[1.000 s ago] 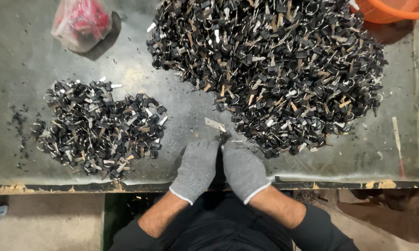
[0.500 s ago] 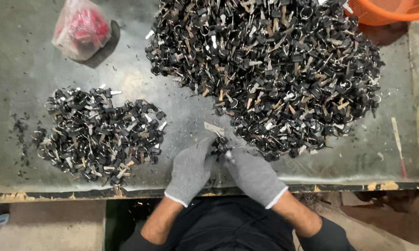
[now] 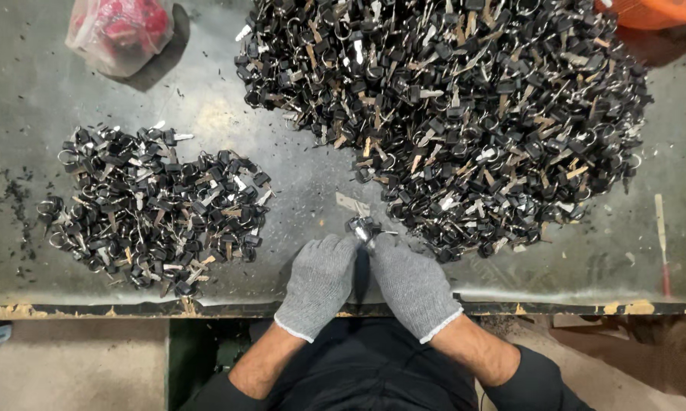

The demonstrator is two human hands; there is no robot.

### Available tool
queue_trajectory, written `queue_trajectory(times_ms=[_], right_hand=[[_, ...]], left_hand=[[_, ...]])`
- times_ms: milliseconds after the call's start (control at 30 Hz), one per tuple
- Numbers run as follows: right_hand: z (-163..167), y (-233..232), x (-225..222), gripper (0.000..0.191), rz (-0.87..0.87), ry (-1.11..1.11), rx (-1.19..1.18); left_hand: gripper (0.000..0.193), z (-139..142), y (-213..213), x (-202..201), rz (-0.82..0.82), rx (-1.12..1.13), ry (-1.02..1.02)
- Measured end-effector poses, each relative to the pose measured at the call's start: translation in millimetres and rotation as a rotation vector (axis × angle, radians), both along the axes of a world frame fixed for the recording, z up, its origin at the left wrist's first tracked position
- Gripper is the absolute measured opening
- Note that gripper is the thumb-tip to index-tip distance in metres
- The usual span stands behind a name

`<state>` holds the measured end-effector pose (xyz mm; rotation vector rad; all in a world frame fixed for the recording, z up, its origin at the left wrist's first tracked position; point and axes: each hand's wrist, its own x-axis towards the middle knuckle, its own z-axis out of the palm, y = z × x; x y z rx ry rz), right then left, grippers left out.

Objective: The person, wearing gray work gloves, picks small black metal lock components one at a time from a large pile on a work table and places them into a smaller sorted pile to the left. The repetitive pick-and-place sorting continues throughout the episode.

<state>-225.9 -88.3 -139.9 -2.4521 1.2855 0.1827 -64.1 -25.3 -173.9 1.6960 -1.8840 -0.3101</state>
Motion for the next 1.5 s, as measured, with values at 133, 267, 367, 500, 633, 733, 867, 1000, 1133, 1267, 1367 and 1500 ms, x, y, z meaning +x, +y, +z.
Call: queue_trajectory(times_ms=[133, 267, 367, 500, 633, 733, 867, 1000, 1133, 1267, 1367, 1500], right_hand=[[5.9, -9.8, -0.6, 0.015, 0.052, 0.024, -0.038], [12.4, -17.4, -3.0, 0.02, 0.005, -0.038, 0.237], [9.1, -11.2, -4.4, 0.023, 0.076, 0.071, 0.068], [-2.1, 10.2, -0.8, 0.012, 0.015, -0.002, -0.222], [-3.2, 11.4, 2.7, 0.01, -0.013, 0.044, -0.192], [3.1, 3.3, 2.0, 0.016, -0.04, -0.027, -0.062], [7.8, -3.5, 0.6, 0.059, -0.041, 0.004, 0.124], [7.9, -2.7, 0.8, 0.02, -0.013, 0.007, 0.029], [12.6, 4.8, -0.8, 0.04, 0.013, -0.28, -0.173], [11.0, 16.2, -3.0, 0.05, 0.081, -0.02, -0.351], [-2.7, 22.4, -0.6, 0.057, 0.064, 0.052, -0.398], [-16.0, 23.3, 6.0, 0.044, 0.014, 0.09, -0.178]], left_hand=[[0.024, 4.1, 0.0, 1.4, -0.017, -0.009, 0.012], [0.028, 7.9, 0.5, 2.8, 0.018, 0.004, 0.067], [0.02, 6.0, 0.6, 1.1, 0.03, 0.044, 0.039], [0.025, 1.1, 0.1, -2.1, 0.028, 0.075, -0.007], [0.024, 1.5, -0.8, -1.1, -0.005, 0.024, -0.047], [0.017, 5.3, -0.9, 1.1, 0.001, 0.022, -0.002], [0.025, 8.2, 0.0, 1.0, -0.003, 0.008, 0.006], [0.02, 7.7, 1.3, -1.1, 0.05, 0.082, -0.013], [0.037, 7.6, 1.6, -1.8, 0.142, 0.151, 0.069], [0.038, 6.0, 0.7, -1.2, 0.08, 0.017, 0.08], [0.034, 2.2, -0.7, -0.3, 0.019, 0.038, 0.072], [0.029, 0.2, -3.4, 0.9, 0.002, 0.075, 0.11]])
